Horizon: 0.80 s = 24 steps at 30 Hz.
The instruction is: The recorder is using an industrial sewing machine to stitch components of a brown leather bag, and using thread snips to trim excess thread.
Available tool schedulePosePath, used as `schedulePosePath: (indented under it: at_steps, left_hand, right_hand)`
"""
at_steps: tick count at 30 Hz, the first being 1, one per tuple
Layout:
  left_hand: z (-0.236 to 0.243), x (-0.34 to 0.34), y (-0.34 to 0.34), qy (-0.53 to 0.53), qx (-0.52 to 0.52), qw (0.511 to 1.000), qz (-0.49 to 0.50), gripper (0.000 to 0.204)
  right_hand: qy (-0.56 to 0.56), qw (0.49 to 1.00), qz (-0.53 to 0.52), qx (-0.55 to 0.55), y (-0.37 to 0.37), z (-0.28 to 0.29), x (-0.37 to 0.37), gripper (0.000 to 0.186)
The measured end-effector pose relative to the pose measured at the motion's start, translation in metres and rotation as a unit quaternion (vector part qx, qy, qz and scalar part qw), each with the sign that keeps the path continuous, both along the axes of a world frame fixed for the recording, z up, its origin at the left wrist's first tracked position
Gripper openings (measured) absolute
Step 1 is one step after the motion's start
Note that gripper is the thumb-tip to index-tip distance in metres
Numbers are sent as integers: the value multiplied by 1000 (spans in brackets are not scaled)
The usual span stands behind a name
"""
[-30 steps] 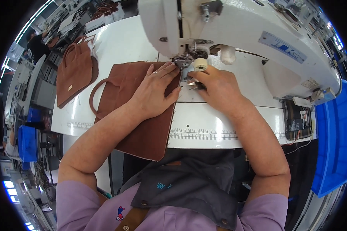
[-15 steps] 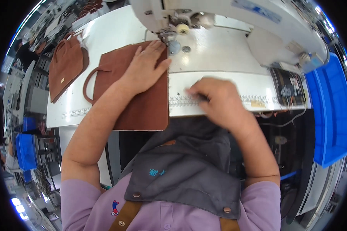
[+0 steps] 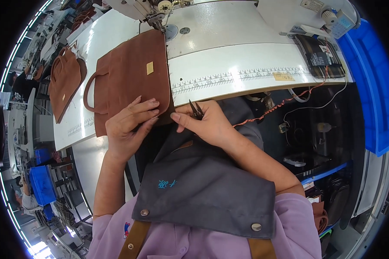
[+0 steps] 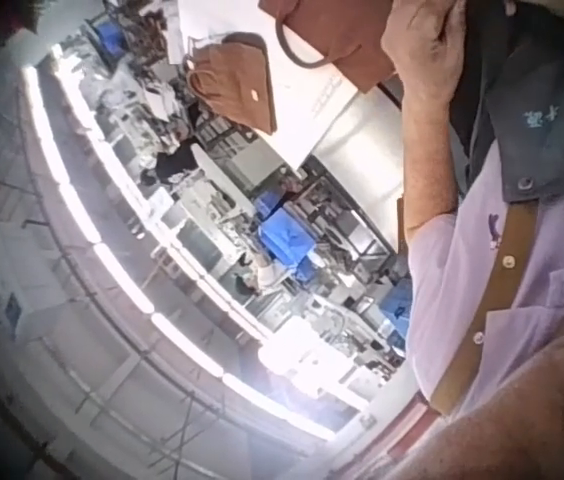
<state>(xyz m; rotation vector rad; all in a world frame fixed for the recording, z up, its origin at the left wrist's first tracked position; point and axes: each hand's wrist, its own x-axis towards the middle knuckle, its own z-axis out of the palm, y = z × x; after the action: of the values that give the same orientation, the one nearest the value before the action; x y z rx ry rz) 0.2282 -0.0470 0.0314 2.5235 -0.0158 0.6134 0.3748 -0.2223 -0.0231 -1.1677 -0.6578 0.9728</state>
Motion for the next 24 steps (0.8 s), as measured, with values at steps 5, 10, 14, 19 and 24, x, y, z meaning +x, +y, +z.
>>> schedulePosePath:
  at_steps: [5,10,14,19,24]
  left_hand:
    - [-1,-1,-3,-19,-123,991,46,11]
    - [-5,0,-8,-45,-93,993,61,10]
    - [-8,1,-11,-49,-10,997,53,10]
    - [-12,1,-11,-69,-27,994,75,9]
    - [-18,-1,-11,-98,-24,992,75,14]
  right_hand:
    - [35,999,-6,0,2,-3,-7,19]
    - [7,999,21,-35,3,-5,-4,17]
    - [17,999,24,-44,5,9,-7,17]
    - [46,999,11,-23,9,6,-10,21]
    - [16,998,39,-53,8,3,-8,23]
